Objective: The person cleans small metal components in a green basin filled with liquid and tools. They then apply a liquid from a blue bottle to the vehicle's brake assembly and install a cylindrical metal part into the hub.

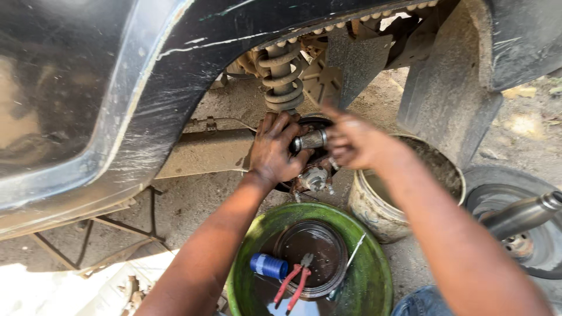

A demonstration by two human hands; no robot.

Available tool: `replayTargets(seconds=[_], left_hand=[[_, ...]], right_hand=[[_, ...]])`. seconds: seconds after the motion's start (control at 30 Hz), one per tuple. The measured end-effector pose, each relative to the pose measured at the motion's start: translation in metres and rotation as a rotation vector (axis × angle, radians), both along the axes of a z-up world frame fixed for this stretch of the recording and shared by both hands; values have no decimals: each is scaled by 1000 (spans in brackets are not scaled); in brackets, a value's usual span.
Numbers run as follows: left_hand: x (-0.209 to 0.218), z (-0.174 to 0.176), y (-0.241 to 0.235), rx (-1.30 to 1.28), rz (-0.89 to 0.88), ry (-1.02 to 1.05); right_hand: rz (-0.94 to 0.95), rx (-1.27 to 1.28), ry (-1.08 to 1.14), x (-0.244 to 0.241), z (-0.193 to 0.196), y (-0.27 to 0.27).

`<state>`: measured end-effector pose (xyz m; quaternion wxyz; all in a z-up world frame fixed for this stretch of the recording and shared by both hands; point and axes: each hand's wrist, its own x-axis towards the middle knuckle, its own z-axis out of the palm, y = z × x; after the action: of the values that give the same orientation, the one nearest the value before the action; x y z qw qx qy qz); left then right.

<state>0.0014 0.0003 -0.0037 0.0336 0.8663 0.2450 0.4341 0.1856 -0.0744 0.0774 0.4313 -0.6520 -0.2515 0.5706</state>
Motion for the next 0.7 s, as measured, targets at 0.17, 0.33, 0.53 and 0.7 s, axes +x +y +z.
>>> replayTargets(seconds=[0.17, 0.33, 0.53, 0.7], left_hand=[[5, -2, -3, -31, 14, 24], [-2, 3, 0, 65, 56, -7], [2, 0, -3, -56, 30, 36], [-2, 4, -9, -43, 23, 31]], right_hand=[[18, -5, 55, 0, 0, -8], [134, 24, -31, 13, -8, 0], [216, -4, -34, 28, -27, 6], [195, -35, -117, 22, -24, 2]])
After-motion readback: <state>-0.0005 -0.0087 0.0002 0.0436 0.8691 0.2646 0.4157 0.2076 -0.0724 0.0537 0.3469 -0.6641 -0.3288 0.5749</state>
